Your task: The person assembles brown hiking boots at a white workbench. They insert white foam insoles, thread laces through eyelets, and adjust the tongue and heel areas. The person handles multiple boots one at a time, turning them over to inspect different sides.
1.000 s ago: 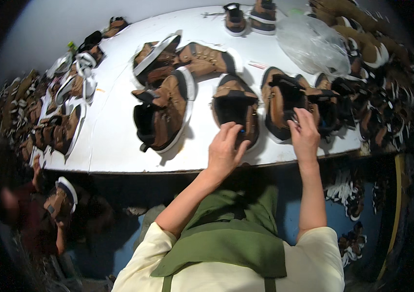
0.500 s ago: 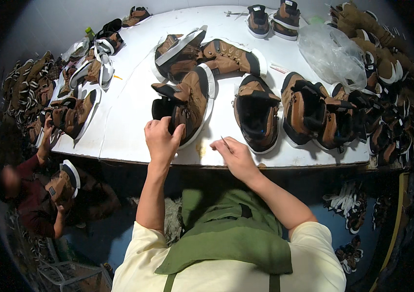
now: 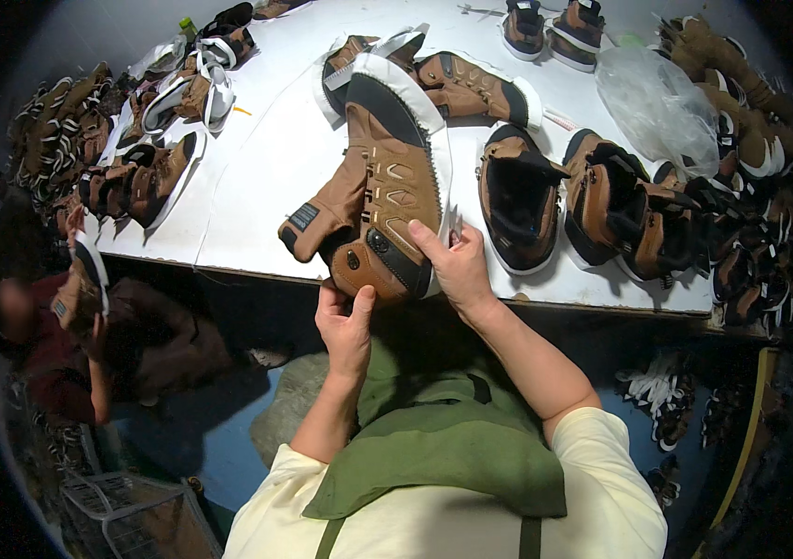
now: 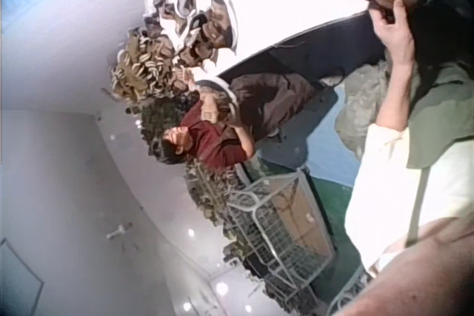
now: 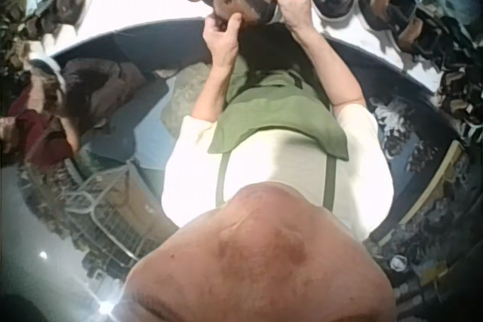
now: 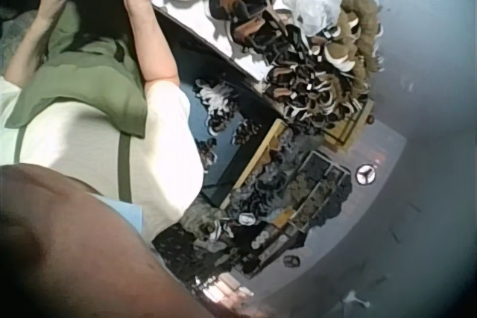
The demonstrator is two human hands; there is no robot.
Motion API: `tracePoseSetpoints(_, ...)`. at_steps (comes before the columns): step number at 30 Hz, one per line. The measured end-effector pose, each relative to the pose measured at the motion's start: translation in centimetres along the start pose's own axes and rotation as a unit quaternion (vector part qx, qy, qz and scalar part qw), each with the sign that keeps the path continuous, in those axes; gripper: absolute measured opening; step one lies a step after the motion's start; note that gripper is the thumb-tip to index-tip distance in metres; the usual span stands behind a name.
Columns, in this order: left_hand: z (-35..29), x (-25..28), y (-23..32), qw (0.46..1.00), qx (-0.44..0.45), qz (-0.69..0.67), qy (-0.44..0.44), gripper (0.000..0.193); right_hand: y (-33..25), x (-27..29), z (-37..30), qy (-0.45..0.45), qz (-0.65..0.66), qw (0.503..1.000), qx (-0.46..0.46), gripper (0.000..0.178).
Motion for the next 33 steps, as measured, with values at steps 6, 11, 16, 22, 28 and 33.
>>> tracePoseSetpoints(6,1.0,0.3,1.2,0.999,0.011,0.039,-0.021,0.042,-1.1,1.7,-0.5,0.035,-0.06,0.996,0.047,0.013)
tracePoseSetpoints(11,2.9,-0.2,1.1,0.993,0.091,-0.074,0.0,0.043,-0.8,1.7,-0.9,0.02,-0.065,0.997,0.039,0.013)
tracePoseSetpoints(16,2.7,-1.4,-0.3,0.961,0.18,-0.206,0.031,0.043,-0.3,0.5,-1.7,-0.018,-0.021,1.0,0.0,0.014)
tracePoseSetpoints(22,3.0,-1.8,-1.4,0.916,0.22,-0.336,-0.008,0.036,0.3,0.2,-2.1,-0.034,0.048,0.997,-0.042,0.022)
tracePoseSetpoints(28,3.0,1.4,-0.8,0.975,0.153,0.145,-0.07,0.033,4.6,0.6,-1.1,-0.04,0.132,0.982,-0.128,0.028)
tracePoseSetpoints(33,-0.2,2.5,10.2,0.91,-0.214,0.351,0.048,0.012,5.0,0.2,-2.2,-0.036,0.143,0.981,-0.13,0.031)
Point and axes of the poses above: each hand's wrist, its own z-axis towards the middle knuckle, its own x-axis out of the back of the hand, y = z × x, the point moved 10 cm from there along z, towards the middle knuckle, and after that the axes turned 9 degrees about y, right-handed, at the moved point
